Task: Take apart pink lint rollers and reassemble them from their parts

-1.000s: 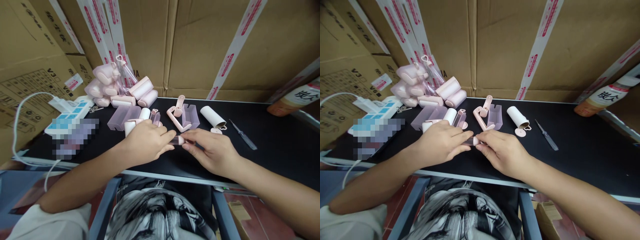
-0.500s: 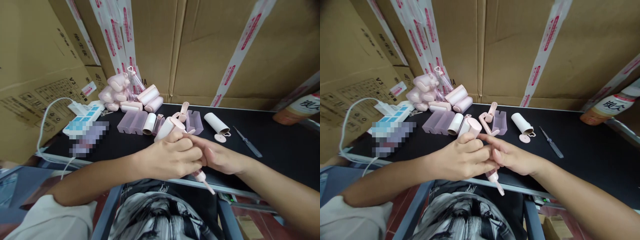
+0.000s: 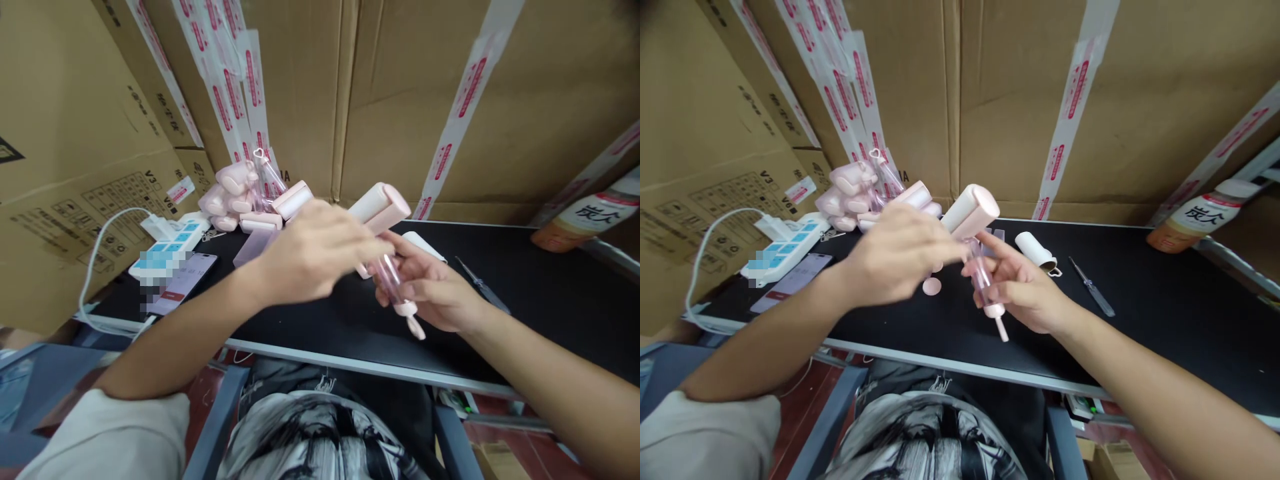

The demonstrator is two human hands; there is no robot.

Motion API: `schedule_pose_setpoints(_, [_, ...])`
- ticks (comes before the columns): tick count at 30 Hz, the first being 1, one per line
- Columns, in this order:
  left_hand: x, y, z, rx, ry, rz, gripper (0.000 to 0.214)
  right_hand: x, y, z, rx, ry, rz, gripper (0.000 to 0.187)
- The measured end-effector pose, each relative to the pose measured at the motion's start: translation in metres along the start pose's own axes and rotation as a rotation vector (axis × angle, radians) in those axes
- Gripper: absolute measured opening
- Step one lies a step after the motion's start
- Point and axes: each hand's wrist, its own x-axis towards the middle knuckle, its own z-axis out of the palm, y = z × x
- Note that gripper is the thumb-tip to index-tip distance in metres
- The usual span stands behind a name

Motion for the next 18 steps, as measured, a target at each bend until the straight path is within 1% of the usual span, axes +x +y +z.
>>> schedule_pose_setpoints(2, [-0.005, -0.025, -0.009, 0.008, 0.039, -0.287, 0.041, 0.001, -0.005, -0.005, -0.034, 0.093, -0.039, 0.081])
schedule_pose_setpoints(3, [-0.01, -0.04, -0.013, -0.016, 0.001, -0.393, 0.043, 0.001, -0.007, -0.009, -0.056, 0.138, -0.062, 0.08])
schedule_pose_setpoints(4, [-0.018, -0.055, -0.016, -0.059, -0.067, -0.475, 0.046, 0.002, -0.008, -0.013, -0.081, 0.181, -0.086, 0.078])
schedule_pose_setpoints(6, [-0.035, -0.083, -0.018, -0.155, -0.278, -0.597, 0.064, 0.005, -0.01, -0.02, -0.131, 0.245, -0.135, 0.073])
schedule_pose_setpoints(8, [-0.05, -0.102, -0.016, -0.16, -0.49, -0.642, 0.08, 0.006, -0.01, -0.024, -0.17, 0.277, -0.174, 0.066])
schedule_pose_setpoints(9, [-0.055, -0.108, -0.014, -0.16, -0.579, -0.635, 0.087, 0.007, -0.01, -0.025, -0.191, 0.281, -0.187, 0.063])
schedule_pose_setpoints(10, [-0.059, -0.111, -0.012, -0.156, -0.655, -0.615, 0.092, 0.007, -0.011, -0.024, -0.216, 0.276, -0.197, 0.061])
schedule_pose_setpoints(12, [-0.06, -0.111, -0.005, -0.144, -0.756, -0.588, 0.101, 0.007, -0.012, -0.022, -0.293, 0.252, -0.199, 0.051])
schedule_pose_setpoints(15, [-0.058, -0.108, 0.005, -0.088, -0.822, -0.629, 0.109, 0.005, -0.012, -0.02, -0.436, 0.2, -0.186, 0.027])
schedule_pose_setpoints(16, [-0.057, -0.107, 0.008, -0.074, -0.828, -0.644, 0.11, 0.005, -0.011, -0.02, -0.471, 0.187, -0.187, 0.022])
schedule_pose_setpoints(18, [-0.058, -0.108, 0.013, -0.078, -0.773, -0.617, 0.106, 0.004, -0.008, -0.022, -0.513, 0.167, -0.198, 0.023])
